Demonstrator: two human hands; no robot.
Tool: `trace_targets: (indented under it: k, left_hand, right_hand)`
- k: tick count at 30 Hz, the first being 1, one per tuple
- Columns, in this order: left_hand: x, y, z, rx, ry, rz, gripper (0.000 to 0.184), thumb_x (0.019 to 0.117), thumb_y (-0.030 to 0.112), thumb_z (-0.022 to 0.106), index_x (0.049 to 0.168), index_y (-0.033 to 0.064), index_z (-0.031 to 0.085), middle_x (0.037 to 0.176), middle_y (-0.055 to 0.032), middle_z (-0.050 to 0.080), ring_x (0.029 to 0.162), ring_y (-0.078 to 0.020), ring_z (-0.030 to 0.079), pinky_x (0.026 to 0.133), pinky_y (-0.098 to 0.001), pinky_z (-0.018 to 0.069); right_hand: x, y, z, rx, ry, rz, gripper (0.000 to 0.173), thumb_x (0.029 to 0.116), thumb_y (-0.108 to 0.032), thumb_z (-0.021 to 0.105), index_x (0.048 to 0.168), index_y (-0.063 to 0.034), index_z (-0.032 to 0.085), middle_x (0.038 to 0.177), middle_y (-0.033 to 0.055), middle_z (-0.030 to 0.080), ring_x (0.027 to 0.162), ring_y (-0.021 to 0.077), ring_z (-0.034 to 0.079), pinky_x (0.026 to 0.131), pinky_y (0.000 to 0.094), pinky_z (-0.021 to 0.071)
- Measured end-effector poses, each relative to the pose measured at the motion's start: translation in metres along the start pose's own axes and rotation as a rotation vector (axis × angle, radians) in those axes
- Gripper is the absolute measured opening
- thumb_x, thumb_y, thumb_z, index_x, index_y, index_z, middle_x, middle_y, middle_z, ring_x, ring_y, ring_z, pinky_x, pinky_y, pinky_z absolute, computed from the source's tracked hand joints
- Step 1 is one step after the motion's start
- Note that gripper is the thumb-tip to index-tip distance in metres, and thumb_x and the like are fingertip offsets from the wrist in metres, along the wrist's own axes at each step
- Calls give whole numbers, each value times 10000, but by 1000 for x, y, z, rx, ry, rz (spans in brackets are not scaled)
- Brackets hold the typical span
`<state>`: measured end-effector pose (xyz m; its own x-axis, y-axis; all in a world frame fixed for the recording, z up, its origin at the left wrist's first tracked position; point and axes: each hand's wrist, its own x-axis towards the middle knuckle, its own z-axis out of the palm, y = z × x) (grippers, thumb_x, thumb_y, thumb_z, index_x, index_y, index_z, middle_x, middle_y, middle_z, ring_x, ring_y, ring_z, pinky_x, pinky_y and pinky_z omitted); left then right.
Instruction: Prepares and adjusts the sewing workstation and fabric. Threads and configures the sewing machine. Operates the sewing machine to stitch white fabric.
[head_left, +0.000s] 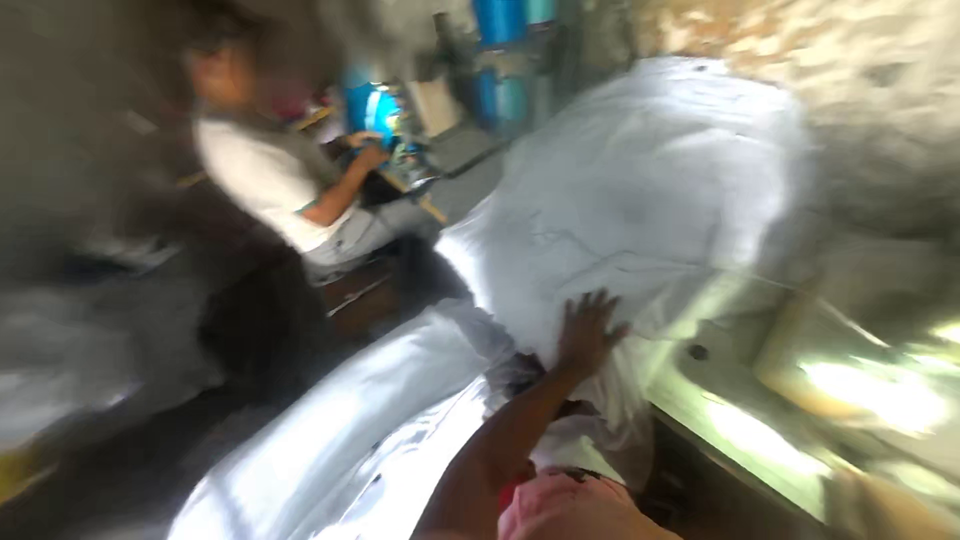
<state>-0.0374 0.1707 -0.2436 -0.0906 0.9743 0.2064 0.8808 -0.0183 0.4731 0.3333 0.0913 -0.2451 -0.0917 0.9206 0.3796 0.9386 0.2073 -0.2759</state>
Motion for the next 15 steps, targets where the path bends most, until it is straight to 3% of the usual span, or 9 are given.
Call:
trace_targets:
  k: [1, 3, 5, 7, 9, 12, 15]
  left_hand:
    - [0, 0, 0, -32, 19, 3, 535, 1081, 395, 434, 1546, 133, 469, 1626, -110, 400, 1541, -309, 293, 1243, -639, 100]
    - [3, 5, -1, -104, 106, 32, 560, 1069, 381, 442, 1527, 61, 474, 1602, -187, 408, 1517, -373, 319, 1217, -673, 127]
    - [9, 23, -10, -131, 105, 101, 602, 1057, 407, 438, 1532, 37, 451, 1629, -220, 340, 1540, -412, 240, 1220, -678, 95]
    - [22, 50, -19, -165, 92, 238, 599, 1041, 387, 476, 1498, 0, 480, 1622, -235, 344, 1542, -425, 226, 1228, -660, 89]
    - [40, 79, -21, -225, 51, 380, 536, 1041, 317, 531, 1455, -24, 520, 1598, -233, 390, 1527, -422, 274, 1240, -611, 156]
    - [73, 114, -12, -226, 9, 578, 446, 1028, 188, 547, 1417, -29, 562, 1560, -247, 444, 1490, -452, 342, 1211, -621, 230]
    - [110, 144, -5, -131, -112, 606, 500, 1018, 125, 584, 1491, -7, 491, 1606, -253, 367, 1526, -464, 252, 1213, -641, 203]
  right_hand:
    - [-1, 5, 8, 33, 28, -13, 362, 1054, -227, 517, 1102, 60, 733, 1073, 275, 722, 1033, 457, 698, 917, 589, 533]
    - [-1, 12, 20, 40, 134, -32, 389, 1027, -244, 509, 1044, 63, 747, 992, 275, 731, 942, 475, 712, 851, 616, 545]
    - [-1, 9, 19, 21, 168, -20, 380, 1012, -252, 514, 1024, 39, 758, 966, 237, 744, 915, 442, 725, 824, 588, 562]
    - [-1, 8, 19, 8, 184, -17, 344, 1001, -239, 533, 1005, 16, 765, 946, 206, 750, 887, 403, 731, 789, 545, 575]
    - [0, 7, 20, 12, 180, -14, 308, 994, -224, 556, 997, 2, 766, 958, 188, 753, 886, 382, 735, 778, 523, 583]
    - [-2, 9, 23, 5, 165, 2, 300, 997, -239, 558, 1009, -33, 776, 983, 156, 761, 895, 355, 736, 778, 505, 589]
    - [-1, 11, 24, -13, 174, 2, 293, 996, -243, 554, 996, -52, 776, 983, 135, 763, 890, 339, 737, 762, 488, 591]
